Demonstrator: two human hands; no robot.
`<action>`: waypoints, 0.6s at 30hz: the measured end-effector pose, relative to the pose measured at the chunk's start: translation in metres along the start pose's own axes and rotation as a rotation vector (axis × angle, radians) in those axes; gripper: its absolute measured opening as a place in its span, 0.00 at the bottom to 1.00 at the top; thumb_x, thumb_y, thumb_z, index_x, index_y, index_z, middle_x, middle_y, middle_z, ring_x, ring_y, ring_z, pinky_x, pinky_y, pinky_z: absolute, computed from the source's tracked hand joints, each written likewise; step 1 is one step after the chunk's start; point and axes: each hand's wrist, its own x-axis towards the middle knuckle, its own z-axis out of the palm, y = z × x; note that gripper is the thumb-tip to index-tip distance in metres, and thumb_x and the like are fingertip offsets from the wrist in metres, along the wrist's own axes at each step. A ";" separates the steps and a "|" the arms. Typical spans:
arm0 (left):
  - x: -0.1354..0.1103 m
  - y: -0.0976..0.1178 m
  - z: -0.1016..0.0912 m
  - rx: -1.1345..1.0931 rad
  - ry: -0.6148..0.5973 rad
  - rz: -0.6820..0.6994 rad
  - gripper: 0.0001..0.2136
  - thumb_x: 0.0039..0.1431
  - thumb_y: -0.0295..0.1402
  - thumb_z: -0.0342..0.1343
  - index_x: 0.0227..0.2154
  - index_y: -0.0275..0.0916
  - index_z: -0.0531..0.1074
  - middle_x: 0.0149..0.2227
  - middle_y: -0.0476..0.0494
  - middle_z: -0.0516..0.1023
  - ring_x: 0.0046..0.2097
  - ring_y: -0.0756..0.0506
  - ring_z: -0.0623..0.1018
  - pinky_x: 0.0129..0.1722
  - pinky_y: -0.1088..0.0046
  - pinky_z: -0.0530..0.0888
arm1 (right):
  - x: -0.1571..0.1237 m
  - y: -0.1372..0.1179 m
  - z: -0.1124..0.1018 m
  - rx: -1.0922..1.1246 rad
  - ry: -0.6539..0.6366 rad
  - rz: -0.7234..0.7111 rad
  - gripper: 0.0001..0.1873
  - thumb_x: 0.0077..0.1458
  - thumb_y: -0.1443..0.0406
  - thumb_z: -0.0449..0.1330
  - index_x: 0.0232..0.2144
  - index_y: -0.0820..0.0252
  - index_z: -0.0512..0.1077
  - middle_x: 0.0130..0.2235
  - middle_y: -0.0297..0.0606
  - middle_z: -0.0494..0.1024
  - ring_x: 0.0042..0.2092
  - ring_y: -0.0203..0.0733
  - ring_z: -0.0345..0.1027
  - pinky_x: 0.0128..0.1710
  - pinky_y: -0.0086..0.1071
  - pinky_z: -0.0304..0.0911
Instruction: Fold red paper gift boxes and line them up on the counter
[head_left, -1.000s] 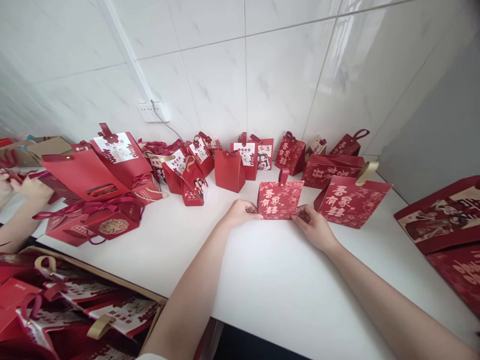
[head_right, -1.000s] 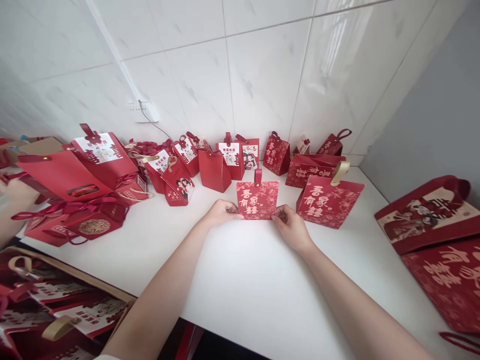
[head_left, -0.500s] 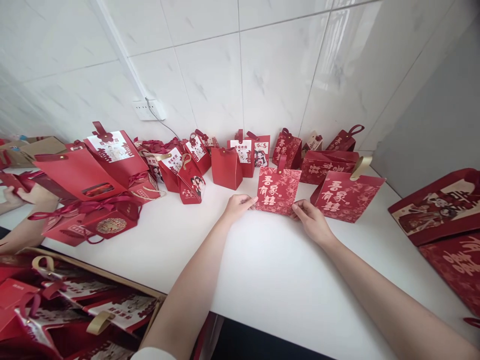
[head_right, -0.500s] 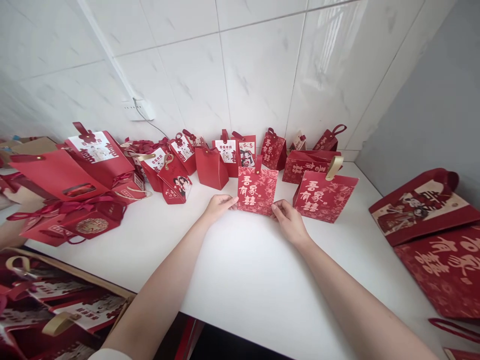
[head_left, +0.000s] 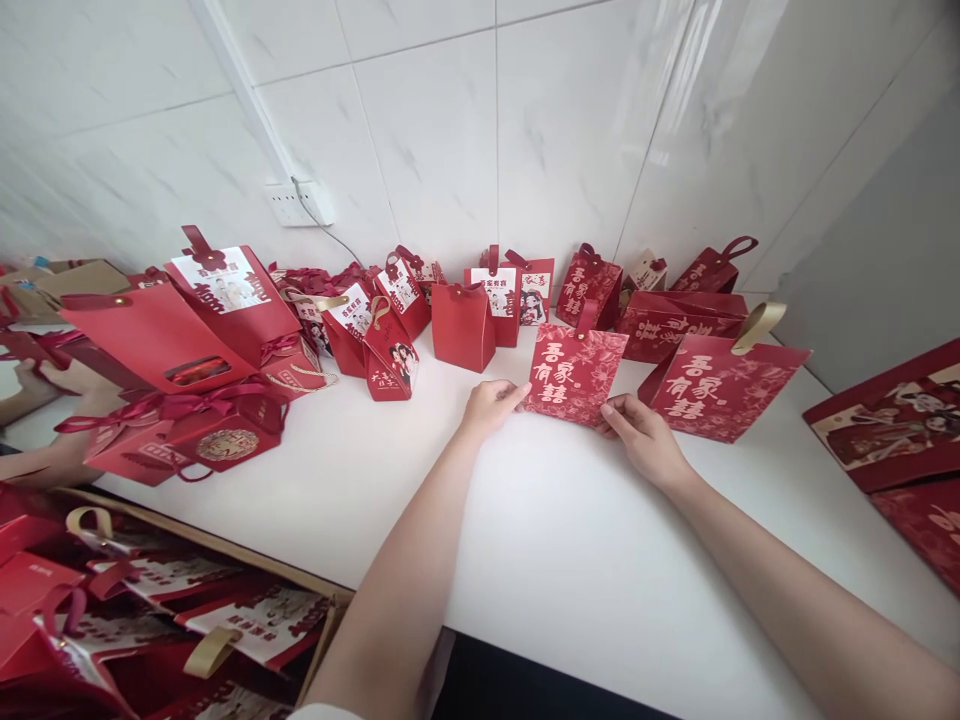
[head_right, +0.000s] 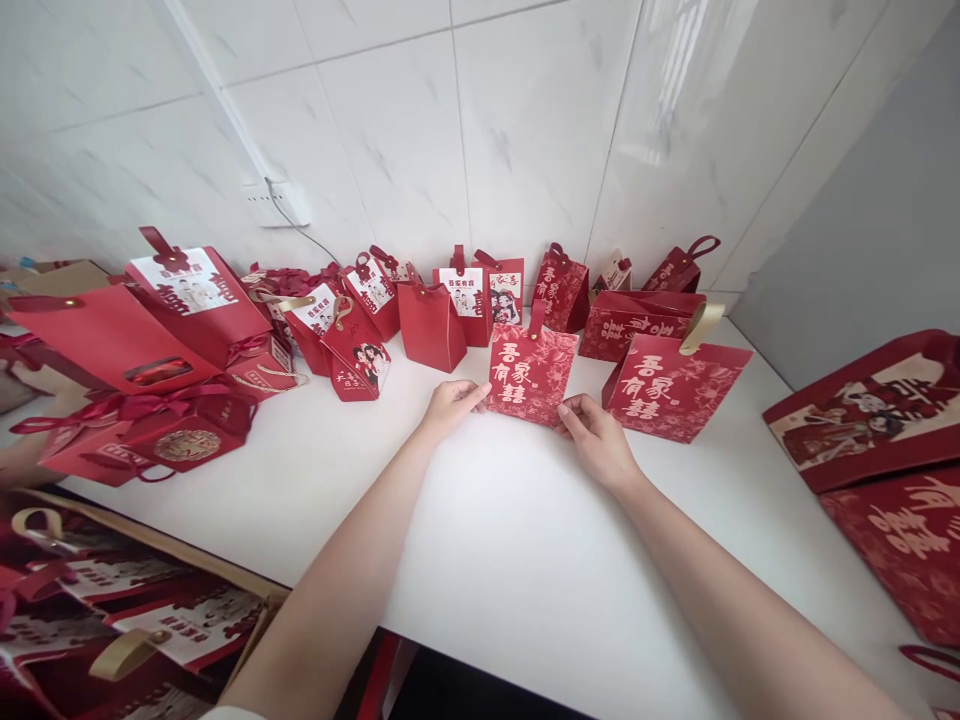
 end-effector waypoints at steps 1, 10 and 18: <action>0.003 0.001 0.003 0.019 0.038 -0.001 0.23 0.54 0.55 0.53 0.22 0.38 0.71 0.25 0.46 0.77 0.31 0.47 0.75 0.35 0.72 0.68 | 0.000 0.000 0.000 0.001 0.002 0.003 0.22 0.55 0.45 0.57 0.34 0.57 0.67 0.32 0.37 0.73 0.35 0.42 0.70 0.40 0.37 0.68; 0.032 0.006 0.022 0.114 -0.008 0.066 0.30 0.58 0.59 0.42 0.13 0.39 0.54 0.15 0.49 0.58 0.23 0.50 0.63 0.24 0.71 0.57 | 0.000 -0.003 -0.002 -0.026 0.092 0.062 0.21 0.54 0.44 0.58 0.32 0.55 0.67 0.30 0.36 0.74 0.32 0.42 0.69 0.37 0.37 0.68; 0.040 -0.007 0.026 0.012 0.000 0.046 0.30 0.58 0.60 0.42 0.15 0.39 0.47 0.17 0.48 0.50 0.23 0.51 0.58 0.24 0.70 0.54 | 0.001 -0.003 0.000 -0.040 0.119 0.120 0.20 0.54 0.45 0.59 0.32 0.56 0.68 0.30 0.37 0.75 0.31 0.39 0.68 0.34 0.33 0.66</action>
